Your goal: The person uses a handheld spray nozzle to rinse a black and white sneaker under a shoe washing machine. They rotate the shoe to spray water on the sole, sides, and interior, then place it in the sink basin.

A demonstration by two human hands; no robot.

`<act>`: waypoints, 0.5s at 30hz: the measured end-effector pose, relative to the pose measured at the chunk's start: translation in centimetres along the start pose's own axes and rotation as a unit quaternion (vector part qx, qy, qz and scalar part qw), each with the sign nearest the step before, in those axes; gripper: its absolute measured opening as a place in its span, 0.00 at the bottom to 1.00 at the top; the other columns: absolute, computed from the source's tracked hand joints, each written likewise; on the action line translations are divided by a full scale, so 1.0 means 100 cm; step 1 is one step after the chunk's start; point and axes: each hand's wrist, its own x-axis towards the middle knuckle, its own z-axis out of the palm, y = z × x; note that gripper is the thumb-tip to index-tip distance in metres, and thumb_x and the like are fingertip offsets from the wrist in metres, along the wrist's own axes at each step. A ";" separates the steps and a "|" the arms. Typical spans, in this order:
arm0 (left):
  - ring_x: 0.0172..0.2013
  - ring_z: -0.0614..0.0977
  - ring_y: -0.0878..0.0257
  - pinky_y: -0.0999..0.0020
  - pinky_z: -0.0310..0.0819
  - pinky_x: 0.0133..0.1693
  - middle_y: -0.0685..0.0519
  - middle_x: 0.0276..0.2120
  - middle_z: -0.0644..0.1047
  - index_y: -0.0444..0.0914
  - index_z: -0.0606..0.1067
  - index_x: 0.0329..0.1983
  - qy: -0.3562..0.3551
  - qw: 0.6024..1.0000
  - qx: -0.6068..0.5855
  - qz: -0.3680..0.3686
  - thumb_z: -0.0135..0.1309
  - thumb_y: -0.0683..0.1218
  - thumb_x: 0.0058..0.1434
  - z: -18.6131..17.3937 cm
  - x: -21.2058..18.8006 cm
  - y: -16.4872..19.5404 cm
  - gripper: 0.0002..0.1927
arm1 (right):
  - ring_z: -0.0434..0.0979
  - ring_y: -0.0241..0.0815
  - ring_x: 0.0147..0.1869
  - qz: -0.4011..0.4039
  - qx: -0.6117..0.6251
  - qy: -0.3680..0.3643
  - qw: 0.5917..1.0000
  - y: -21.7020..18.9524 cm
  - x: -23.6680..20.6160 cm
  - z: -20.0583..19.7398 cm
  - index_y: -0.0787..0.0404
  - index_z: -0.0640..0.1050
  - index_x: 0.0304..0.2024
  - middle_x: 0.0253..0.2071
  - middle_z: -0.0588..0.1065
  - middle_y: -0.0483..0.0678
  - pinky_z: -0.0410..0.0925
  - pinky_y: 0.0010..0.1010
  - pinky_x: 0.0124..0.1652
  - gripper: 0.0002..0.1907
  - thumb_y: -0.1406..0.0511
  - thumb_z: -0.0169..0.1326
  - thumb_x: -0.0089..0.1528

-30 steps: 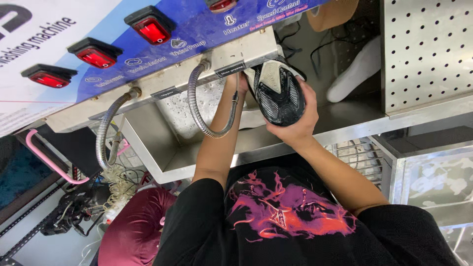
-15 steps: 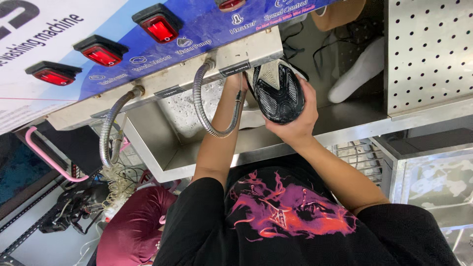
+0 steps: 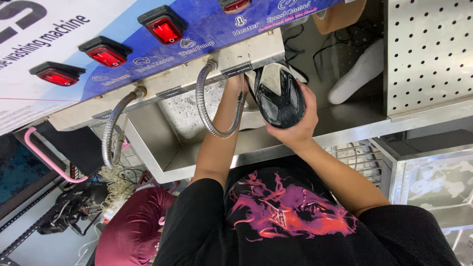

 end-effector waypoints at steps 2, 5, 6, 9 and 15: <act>0.59 0.74 0.56 0.58 0.68 0.62 0.48 0.60 0.73 0.36 0.68 0.66 0.067 0.994 0.050 0.077 0.45 0.60 0.72 -0.008 0.000 -0.007 0.28 | 0.70 0.57 0.71 -0.009 0.009 -0.007 1.000 0.001 -0.005 -0.003 0.67 0.58 0.71 0.68 0.65 0.63 0.65 0.42 0.70 0.58 0.67 0.77 0.45; 0.59 0.74 0.57 0.59 0.67 0.61 0.47 0.59 0.74 0.35 0.68 0.65 0.029 0.992 0.090 0.086 0.44 0.60 0.72 -0.022 -0.002 -0.010 0.30 | 0.68 0.59 0.73 -0.046 0.011 -0.004 0.999 0.002 -0.011 -0.004 0.65 0.57 0.70 0.69 0.65 0.62 0.64 0.43 0.72 0.58 0.66 0.76 0.45; 0.58 0.75 0.57 0.59 0.68 0.60 0.47 0.59 0.74 0.35 0.68 0.65 0.026 0.992 0.077 0.095 0.44 0.60 0.72 -0.024 -0.002 -0.010 0.29 | 0.68 0.58 0.73 -0.050 0.012 0.000 0.999 0.003 -0.012 -0.003 0.65 0.57 0.71 0.69 0.65 0.62 0.64 0.43 0.72 0.58 0.66 0.76 0.46; 0.55 0.76 0.55 0.59 0.71 0.57 0.46 0.55 0.75 0.34 0.70 0.63 0.018 0.995 0.040 0.090 0.43 0.60 0.74 -0.019 0.000 -0.006 0.28 | 0.68 0.57 0.72 -0.045 0.018 0.009 0.999 0.002 -0.013 -0.001 0.66 0.56 0.71 0.68 0.65 0.62 0.65 0.43 0.71 0.57 0.66 0.76 0.46; 0.52 0.78 0.56 0.60 0.78 0.51 0.46 0.53 0.76 0.35 0.70 0.61 0.039 0.997 -0.001 0.072 0.43 0.56 0.72 0.030 -0.003 0.003 0.23 | 0.73 0.53 0.70 0.023 0.025 0.007 0.999 0.004 0.004 0.003 0.68 0.58 0.72 0.67 0.67 0.61 0.67 0.39 0.69 0.55 0.67 0.75 0.48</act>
